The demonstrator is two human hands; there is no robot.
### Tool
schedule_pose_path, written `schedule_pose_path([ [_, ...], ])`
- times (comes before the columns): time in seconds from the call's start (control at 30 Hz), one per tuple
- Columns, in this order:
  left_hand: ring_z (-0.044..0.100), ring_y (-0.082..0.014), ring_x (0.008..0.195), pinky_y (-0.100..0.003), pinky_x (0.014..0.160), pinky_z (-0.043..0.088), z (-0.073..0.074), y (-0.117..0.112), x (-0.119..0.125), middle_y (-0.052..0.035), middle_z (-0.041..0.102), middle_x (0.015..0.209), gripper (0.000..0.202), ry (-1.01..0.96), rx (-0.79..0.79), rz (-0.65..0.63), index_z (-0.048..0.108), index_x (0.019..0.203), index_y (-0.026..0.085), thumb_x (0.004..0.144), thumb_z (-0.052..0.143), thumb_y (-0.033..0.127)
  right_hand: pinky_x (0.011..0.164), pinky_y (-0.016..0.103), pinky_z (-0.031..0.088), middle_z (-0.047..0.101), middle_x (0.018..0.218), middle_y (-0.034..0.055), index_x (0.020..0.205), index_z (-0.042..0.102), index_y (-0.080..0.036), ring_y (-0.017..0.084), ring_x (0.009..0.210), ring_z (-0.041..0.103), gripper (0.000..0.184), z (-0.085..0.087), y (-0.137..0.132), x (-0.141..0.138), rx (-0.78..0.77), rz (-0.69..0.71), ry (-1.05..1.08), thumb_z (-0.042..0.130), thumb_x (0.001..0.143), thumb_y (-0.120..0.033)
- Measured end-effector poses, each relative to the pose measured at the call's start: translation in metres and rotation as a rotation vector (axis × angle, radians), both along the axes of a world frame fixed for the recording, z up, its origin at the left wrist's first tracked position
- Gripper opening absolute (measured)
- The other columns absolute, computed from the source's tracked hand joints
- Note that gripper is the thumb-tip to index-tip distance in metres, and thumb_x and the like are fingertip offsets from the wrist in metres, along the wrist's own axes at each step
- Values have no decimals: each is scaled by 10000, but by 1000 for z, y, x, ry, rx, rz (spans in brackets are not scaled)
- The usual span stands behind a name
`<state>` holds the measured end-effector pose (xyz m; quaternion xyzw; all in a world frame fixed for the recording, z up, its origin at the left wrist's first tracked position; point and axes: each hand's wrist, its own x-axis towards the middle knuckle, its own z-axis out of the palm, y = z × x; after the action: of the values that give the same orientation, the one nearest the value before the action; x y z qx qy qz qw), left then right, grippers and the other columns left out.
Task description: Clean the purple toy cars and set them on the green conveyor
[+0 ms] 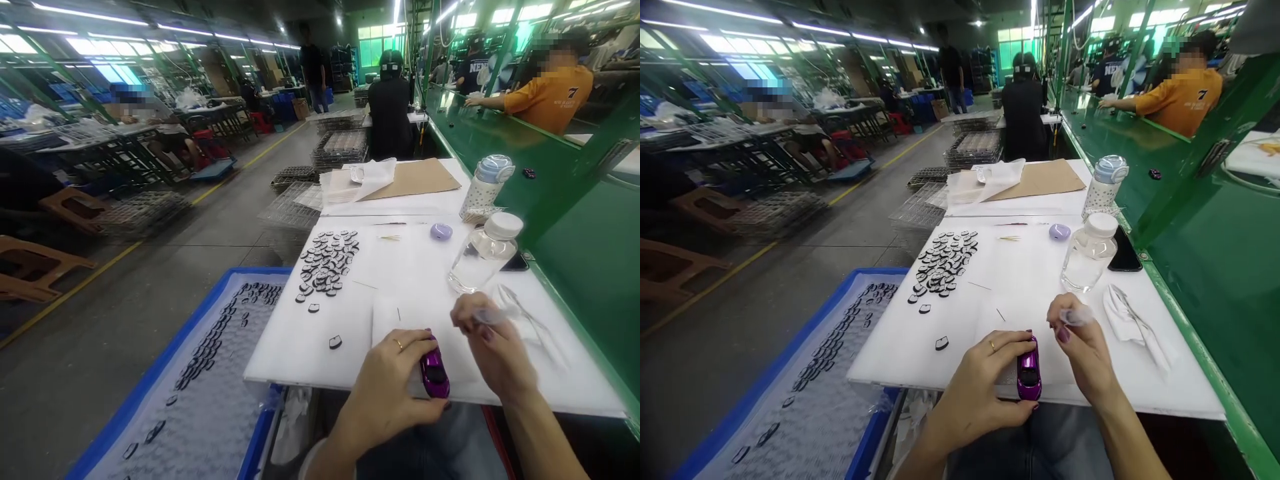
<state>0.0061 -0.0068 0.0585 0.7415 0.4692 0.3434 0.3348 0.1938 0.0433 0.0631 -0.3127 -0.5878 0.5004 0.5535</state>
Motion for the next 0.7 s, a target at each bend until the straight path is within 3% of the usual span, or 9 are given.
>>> schedule_pose_path([
  [0.07, 662, -277, 1102, -389, 984, 558, -4, -2, 6, -77, 712, 1225, 682, -47, 39, 68, 711, 1151, 176, 500, 914, 192, 551, 295, 334, 407, 705, 7, 783, 582, -216, 152, 640, 396, 284, -2, 0, -5, -40, 44, -11, 632, 887, -476],
  [0.13, 683, -281, 1047, -399, 937, 578, -7, -3, 11, -70, 732, 1174, 688, -83, 83, 111, 724, 1115, 185, 456, 919, 194, 522, 298, 297, 349, 628, -9, 697, 510, -213, 149, 592, 361, 349, 1, -2, -7, 15, 78, 30, 633, 878, -484],
  [0.23, 694, -290, 1003, -420, 891, 593, -10, -3, 14, -64, 743, 1126, 680, -110, 127, 153, 727, 1081, 200, 428, 916, 197, 498, 305, 250, 253, 530, -22, 587, 386, -200, 138, 517, 297, 462, 7, -5, -9, 113, 12, 91, 580, 911, -467],
  [0.37, 699, -278, 966, -419, 859, 598, -9, -3, 14, -59, 745, 1089, 629, -111, 128, 182, 725, 1049, 193, 445, 899, 172, 466, 308, 212, 279, 499, -21, 539, 390, -198, 125, 474, 285, 489, 8, -7, -12, -119, -10, -141, 583, 927, -425],
  [0.53, 689, -285, 1020, -444, 893, 578, -6, -3, 13, -76, 743, 1089, 549, -91, 117, 167, 715, 1058, 163, 530, 863, 185, 508, 342, 287, 238, 489, -24, 577, 373, -224, 146, 466, 272, 529, 30, -21, -11, -72, 219, 309, 529, 884, -625],
  [0.63, 687, -282, 1030, -445, 890, 581, -5, -2, 12, -81, 740, 1098, 506, -86, 109, 173, 714, 1062, 161, 570, 825, 188, 468, 323, 228, 191, 450, -31, 530, 314, -212, 123, 434, 208, 640, 38, -25, -14, -180, 403, 448, 465, 821, -762],
  [0.7, 689, -278, 1025, -438, 879, 586, -5, -2, 13, -77, 739, 1109, 500, -84, 106, 175, 714, 1062, 166, 572, 813, 185, 447, 311, 194, 142, 423, -39, 511, 280, -206, 111, 417, 162, 645, 34, -25, -16, -250, 442, 513, 443, 790, -764],
])
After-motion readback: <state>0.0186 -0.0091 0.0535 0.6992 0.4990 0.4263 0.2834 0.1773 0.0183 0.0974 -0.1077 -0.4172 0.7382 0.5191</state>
